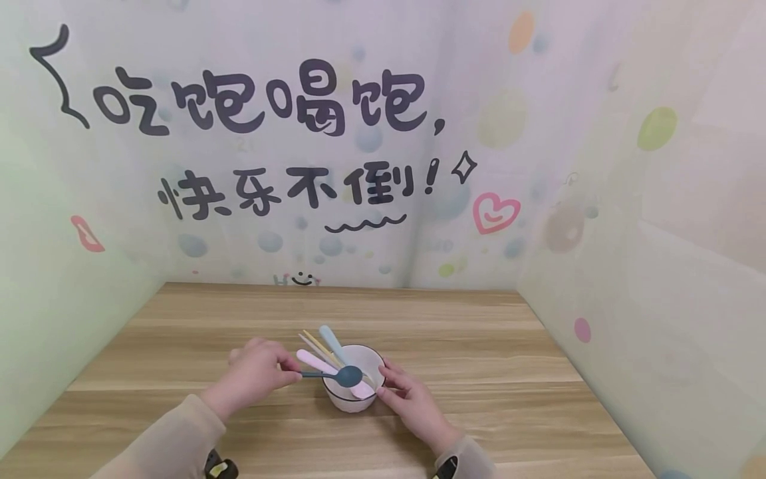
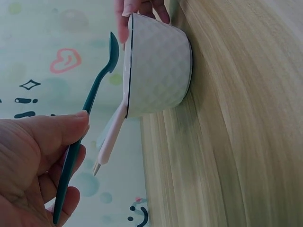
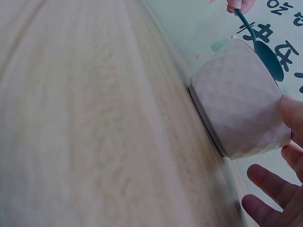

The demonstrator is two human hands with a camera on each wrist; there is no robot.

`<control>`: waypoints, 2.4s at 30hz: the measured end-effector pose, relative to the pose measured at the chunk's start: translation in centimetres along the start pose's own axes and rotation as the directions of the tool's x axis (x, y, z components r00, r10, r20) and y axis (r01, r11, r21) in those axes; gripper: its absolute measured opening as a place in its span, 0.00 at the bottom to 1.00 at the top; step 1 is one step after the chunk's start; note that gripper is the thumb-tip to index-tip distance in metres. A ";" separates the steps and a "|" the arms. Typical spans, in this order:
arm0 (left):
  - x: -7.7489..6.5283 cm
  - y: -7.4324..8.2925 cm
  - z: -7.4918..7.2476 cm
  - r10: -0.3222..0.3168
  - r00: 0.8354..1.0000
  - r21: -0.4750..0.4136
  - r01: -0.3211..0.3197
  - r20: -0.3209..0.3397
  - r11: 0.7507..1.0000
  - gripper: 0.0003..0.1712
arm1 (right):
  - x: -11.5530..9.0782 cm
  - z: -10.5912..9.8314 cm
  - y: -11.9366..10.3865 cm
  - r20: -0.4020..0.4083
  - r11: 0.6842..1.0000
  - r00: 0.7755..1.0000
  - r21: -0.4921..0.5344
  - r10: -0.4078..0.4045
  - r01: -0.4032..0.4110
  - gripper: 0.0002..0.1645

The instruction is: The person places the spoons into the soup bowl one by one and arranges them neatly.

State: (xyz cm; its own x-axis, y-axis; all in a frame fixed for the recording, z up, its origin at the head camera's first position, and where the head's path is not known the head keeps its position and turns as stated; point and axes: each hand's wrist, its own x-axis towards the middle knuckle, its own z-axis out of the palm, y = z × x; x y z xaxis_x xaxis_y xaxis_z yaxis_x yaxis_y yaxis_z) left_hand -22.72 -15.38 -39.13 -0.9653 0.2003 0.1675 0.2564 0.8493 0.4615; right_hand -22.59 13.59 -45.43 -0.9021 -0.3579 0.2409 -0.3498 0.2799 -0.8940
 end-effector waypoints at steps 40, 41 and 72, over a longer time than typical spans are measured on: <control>1.2 1.2 2.2 0.185 0.980 0.192 -0.170 -0.065 0.967 0.11 | -0.1 0.3 -0.1 -0.018 1.000 1.000 0.026 -0.003 0.004 0.25; 1.2 1.3 2.2 0.201 0.977 0.205 -0.184 -0.066 0.961 0.11 | -0.1 0.3 -0.2 -0.019 1.000 1.000 0.026 -0.002 0.002 0.25; 1.7 1.6 3.7 0.251 0.962 0.310 -0.209 -0.104 0.928 0.06 | -0.1 0.3 -0.1 -0.028 0.999 1.000 0.033 -0.005 0.006 0.25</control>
State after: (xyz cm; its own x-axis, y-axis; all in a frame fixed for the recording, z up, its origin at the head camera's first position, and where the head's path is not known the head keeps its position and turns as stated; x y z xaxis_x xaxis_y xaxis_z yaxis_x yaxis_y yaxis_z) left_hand -24.13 -11.93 -41.32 -0.8593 0.3553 0.3678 0.4239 0.8973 0.1235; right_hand -22.41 13.35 -45.42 -0.9073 -0.3337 0.2557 -0.3464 0.2485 -0.9046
